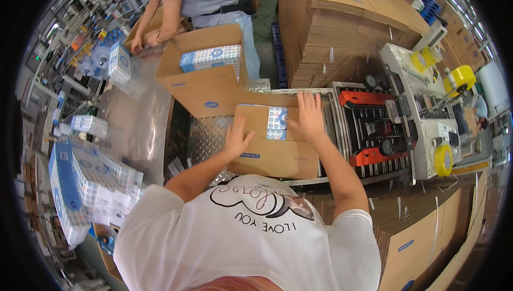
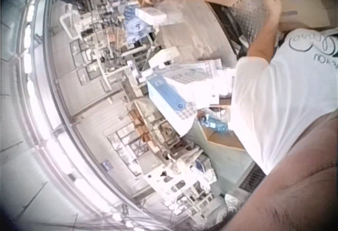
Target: The person folds cardboard boxes into shape, packs tissue packages into the boxes by hand, folds the box flaps closed, and feeds the packed boxes into a taping machine.
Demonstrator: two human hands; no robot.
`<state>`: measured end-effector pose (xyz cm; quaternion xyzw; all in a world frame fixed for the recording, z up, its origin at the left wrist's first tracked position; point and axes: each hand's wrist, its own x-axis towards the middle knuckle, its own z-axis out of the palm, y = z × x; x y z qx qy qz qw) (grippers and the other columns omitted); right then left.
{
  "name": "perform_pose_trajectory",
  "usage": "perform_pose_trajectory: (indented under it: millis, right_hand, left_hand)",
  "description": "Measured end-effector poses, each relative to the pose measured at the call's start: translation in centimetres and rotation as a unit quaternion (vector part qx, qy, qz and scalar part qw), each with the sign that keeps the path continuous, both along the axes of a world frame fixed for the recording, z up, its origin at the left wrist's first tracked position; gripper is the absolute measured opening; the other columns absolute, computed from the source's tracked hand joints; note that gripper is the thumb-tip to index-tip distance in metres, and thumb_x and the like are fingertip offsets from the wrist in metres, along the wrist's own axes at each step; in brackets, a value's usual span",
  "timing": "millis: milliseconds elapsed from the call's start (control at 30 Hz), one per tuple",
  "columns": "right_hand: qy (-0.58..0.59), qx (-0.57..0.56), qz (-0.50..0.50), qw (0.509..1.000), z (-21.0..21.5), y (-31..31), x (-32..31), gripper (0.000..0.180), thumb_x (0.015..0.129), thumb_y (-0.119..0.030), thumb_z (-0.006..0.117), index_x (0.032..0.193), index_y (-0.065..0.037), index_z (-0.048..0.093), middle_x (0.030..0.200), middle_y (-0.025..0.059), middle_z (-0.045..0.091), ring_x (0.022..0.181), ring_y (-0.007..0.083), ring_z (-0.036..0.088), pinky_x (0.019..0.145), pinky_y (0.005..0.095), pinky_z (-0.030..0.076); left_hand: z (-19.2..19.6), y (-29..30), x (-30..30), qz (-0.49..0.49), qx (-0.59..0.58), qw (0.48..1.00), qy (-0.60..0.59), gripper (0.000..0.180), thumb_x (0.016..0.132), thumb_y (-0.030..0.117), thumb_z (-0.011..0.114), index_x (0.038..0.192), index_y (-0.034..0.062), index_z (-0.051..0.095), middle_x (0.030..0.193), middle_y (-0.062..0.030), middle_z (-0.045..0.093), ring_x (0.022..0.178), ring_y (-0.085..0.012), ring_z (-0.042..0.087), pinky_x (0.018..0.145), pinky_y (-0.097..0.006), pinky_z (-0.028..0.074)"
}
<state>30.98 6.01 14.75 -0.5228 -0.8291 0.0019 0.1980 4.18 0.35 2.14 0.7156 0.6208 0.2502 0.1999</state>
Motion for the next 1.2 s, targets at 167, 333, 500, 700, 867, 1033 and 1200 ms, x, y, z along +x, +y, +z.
perform_pose_trajectory:
  millis: [167,333,500,700,867,1033,1200]
  right_hand:
    - [0.044,-0.071,0.039,0.996,-8.7,-9.0,2.8,0.071,0.08,-0.032,0.069,0.136,-0.001,0.04,0.136,0.0251,0.041,0.127,0.0407,0.038,0.108,0.0576,0.025]
    - [0.213,-0.173,-0.267,0.924,-11.2,-5.9,3.3,0.057,0.094,-0.034,0.047,0.147,-0.022,0.029,0.146,0.0254,0.029,0.128,0.0435,0.038,0.102,0.0498,0.038]
    - [0.128,-0.162,-0.19,0.96,-9.5,0.1,4.1,0.051,0.091,-0.041,0.05,0.14,-0.028,0.042,0.141,0.0283,0.033,0.124,0.0435,0.041,0.098,0.0459,0.044]
    - [-0.023,-0.07,-0.114,0.991,-9.6,7.7,10.7,0.054,0.093,-0.043,0.047,0.143,-0.025,0.039,0.144,0.0213,0.034,0.134,0.0378,0.032,0.111,0.0446,0.026]
    - [-0.009,-0.072,-0.174,0.982,-10.6,6.0,14.8,0.067,0.093,-0.045,0.043,0.145,-0.004,0.031,0.153,0.0147,0.026,0.144,0.03,0.017,0.117,0.0442,0.012]
    - [0.011,-0.048,-0.344,0.938,-10.0,4.3,22.1,0.075,0.092,-0.048,0.046,0.145,0.001,0.027,0.154,0.0164,0.022,0.144,0.0297,0.016,0.116,0.0453,0.013]
    - [0.016,-0.068,-0.276,0.959,-10.0,-3.1,13.5,0.069,0.091,-0.04,0.053,0.145,-0.002,0.031,0.151,0.0182,0.029,0.141,0.0326,0.024,0.114,0.0464,0.019]
  left_hand:
    - [-1.8,2.9,-1.0,0.112,0.024,0.891,-0.44,0.07,0.091,0.021,0.061,0.146,0.002,0.022,0.144,-0.0202,0.036,0.133,-0.0302,0.036,0.108,-0.041,0.03]
    - [-3.4,4.1,-2.0,-0.016,-0.046,0.915,-0.4,0.068,0.09,0.014,0.062,0.145,0.0013,0.025,0.136,-0.0156,0.046,0.124,-0.0257,0.046,0.102,-0.035,0.038]
    - [-2.8,2.7,0.3,0.079,-0.104,0.861,-0.492,0.069,0.085,0.009,0.068,0.142,0.0005,0.03,0.132,-0.0156,0.049,0.119,-0.0252,0.049,0.101,-0.035,0.039]
    - [-2.6,2.4,12.1,0.16,-0.005,0.878,-0.451,0.068,0.086,0.006,0.067,0.142,0.0008,0.03,0.134,-0.0141,0.048,0.119,-0.0253,0.049,0.102,-0.036,0.039]
    - [-3.7,8.7,21.6,0.105,-0.072,0.803,-0.583,0.077,0.084,0.004,0.069,0.145,0.0004,0.023,0.138,-0.0145,0.043,0.123,-0.0268,0.045,0.105,-0.036,0.035]
    - [-1.1,14.2,33.8,0.061,-0.096,0.878,-0.464,0.093,0.079,0.017,0.076,0.148,0.0008,0.015,0.145,-0.0192,0.035,0.13,-0.0294,0.039,0.106,-0.038,0.032]
    - [-2.2,14.6,35.0,0.054,-0.256,0.888,-0.378,0.093,0.088,0.054,0.058,0.149,0.0024,0.011,0.148,-0.0206,0.03,0.134,-0.0325,0.034,0.107,-0.042,0.032]
